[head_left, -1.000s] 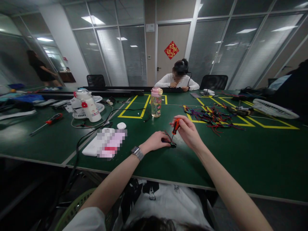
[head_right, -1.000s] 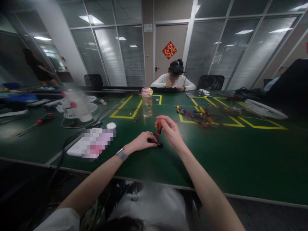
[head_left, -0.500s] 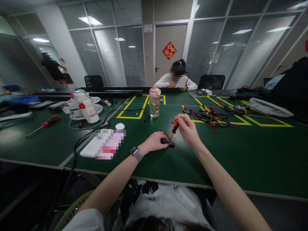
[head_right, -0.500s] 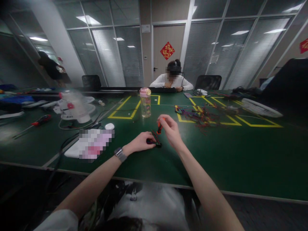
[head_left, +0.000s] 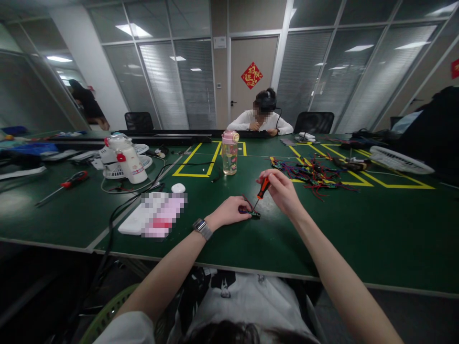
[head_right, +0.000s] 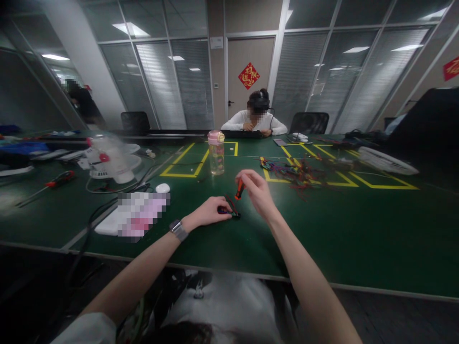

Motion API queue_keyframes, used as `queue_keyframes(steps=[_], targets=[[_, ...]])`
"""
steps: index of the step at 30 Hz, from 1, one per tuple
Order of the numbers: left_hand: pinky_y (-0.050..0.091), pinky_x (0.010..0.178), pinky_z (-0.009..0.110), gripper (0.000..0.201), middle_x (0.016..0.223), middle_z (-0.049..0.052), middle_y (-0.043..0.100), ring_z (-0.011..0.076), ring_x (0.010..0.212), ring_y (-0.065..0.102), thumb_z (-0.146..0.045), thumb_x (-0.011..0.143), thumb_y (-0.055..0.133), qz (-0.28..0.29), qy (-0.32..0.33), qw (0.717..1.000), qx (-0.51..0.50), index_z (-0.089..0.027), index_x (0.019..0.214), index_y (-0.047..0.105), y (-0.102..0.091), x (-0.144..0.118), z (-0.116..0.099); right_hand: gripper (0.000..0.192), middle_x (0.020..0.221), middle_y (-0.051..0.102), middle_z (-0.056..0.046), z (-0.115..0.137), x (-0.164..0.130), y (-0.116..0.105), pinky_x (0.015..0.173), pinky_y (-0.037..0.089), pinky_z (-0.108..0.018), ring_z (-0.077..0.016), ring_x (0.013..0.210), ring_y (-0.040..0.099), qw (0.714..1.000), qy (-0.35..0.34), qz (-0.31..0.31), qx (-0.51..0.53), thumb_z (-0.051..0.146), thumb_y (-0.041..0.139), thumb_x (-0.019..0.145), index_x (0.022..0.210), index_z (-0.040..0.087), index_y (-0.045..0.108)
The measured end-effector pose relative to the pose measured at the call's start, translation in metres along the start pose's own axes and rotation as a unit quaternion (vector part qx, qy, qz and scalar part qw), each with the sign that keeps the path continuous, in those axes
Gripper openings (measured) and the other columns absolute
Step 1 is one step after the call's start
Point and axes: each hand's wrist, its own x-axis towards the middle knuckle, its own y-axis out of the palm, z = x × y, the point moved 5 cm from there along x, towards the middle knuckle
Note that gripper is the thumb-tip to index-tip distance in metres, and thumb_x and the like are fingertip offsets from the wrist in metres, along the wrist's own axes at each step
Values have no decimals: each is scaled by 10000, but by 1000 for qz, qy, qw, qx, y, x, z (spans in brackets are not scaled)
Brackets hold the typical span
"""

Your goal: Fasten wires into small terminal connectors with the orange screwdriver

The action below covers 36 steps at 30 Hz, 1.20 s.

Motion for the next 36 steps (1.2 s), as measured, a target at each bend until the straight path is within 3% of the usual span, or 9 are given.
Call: queue_keyframes(steps=[8,12,18,24,31,36], targets=[[469,741,235,109,900,29,692,137,790,633,-249,828,784,7,-20,1000,16,-161,890,765,1,1,4,298,820,696,14,0,5,-16,810,529,-314,-152,778,641,999,6,-11,-51,531,810,754,900,276,754],[466,742,230,111,896,26,688,138,794,633,-249,821,791,6,-25,1000,11,-162,885,763,2,1,7,298,852,723,-2,5,4,-14,805,523,-319,-169,818,672,998,-16,-22,-65,516,775,799,968,273,742],[462,742,228,115,902,32,692,143,805,635,-249,835,776,11,-17,1000,13,-152,896,764,1,1,3,239,868,732,-17,5,2,-7,804,536,-333,-176,827,671,999,-17,-12,-25,494,743,834,873,259,732],[474,745,234,120,909,34,701,143,799,643,-265,830,778,14,-27,999,18,-162,891,768,1,2,5,255,846,669,11,-1,3,-11,885,561,-361,-151,814,636,1000,-21,-23,0,487,850,718,768,269,728],[487,778,240,117,947,41,709,145,824,651,-249,836,769,16,-19,1000,4,-156,907,764,1,2,4,348,839,712,-19,-4,0,-4,867,569,-393,-181,819,669,999,45,6,8,538,764,798,1010,264,743],[473,756,229,110,917,29,694,139,805,638,-249,836,771,17,-27,999,15,-161,902,763,1,2,2,288,842,709,-14,1,0,-2,823,569,-359,-179,816,679,1000,19,-1,-5,541,729,832,908,265,698]])
